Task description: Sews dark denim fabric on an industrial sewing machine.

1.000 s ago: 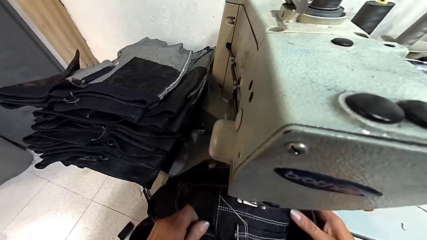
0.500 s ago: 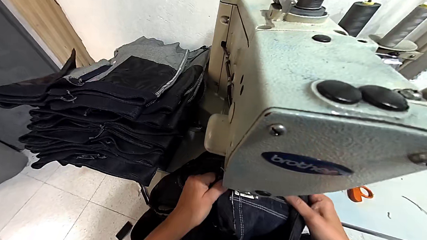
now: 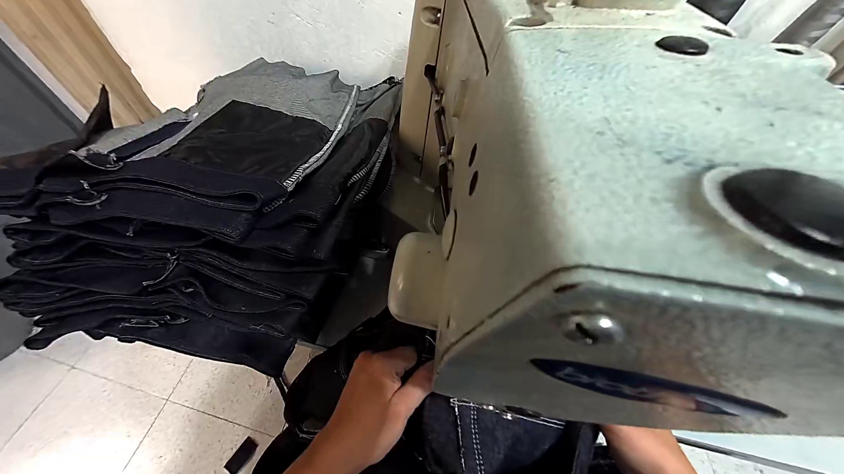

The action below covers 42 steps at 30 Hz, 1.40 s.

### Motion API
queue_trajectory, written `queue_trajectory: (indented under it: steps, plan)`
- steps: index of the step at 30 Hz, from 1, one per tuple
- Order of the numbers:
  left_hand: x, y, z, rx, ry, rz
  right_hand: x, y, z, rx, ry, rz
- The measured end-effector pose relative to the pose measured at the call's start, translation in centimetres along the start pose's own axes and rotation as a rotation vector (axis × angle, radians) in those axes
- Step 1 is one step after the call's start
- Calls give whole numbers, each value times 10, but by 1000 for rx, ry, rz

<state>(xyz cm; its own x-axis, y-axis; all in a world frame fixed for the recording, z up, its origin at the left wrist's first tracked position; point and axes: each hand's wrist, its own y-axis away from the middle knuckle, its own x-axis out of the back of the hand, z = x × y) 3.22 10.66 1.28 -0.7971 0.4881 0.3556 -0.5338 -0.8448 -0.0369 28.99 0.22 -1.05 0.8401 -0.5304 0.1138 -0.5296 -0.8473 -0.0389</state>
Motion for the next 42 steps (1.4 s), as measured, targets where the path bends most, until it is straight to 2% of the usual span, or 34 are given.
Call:
queue_trajectory:
  steps: [5,10,12,16,19,21,25,28,30,33,35,38,40,42]
  plan:
    - [2,1,-1,-28,5,-17,0,2,1,29,10,-1]
    - [12,4,-2,-57,-66,-41,4,9,-6,98,64,-91]
    - [15,6,-5,-127,-109,-25,6,11,-9,147,179,-94]
    - [25,13,-15,-212,-223,10,9,25,-17,369,566,-27]
    - [37,23,-13,-219,-335,1,1,50,-35,370,722,-56]
    - [44,29,-9,-219,-390,-13,-3,65,-35,313,731,-38]
    - [52,44,8,-187,-446,-135,-1,84,-19,136,570,-22]
    - [44,50,23,-131,-489,-224,1,90,0,-8,353,9]
    - [33,51,29,-101,-581,-227,-4,86,20,-64,200,56]
    - [11,51,43,-6,-789,-200,-21,74,47,-82,25,95]
    - [-5,49,51,51,-856,-169,-37,68,47,-116,-85,133]
    - [-17,46,55,150,-816,-129,-51,56,37,-325,-385,268]
    - [-16,47,47,99,-709,-66,-40,42,31,-403,-465,320]
    - [-9,47,27,-24,-553,51,-17,30,27,-358,-445,314]
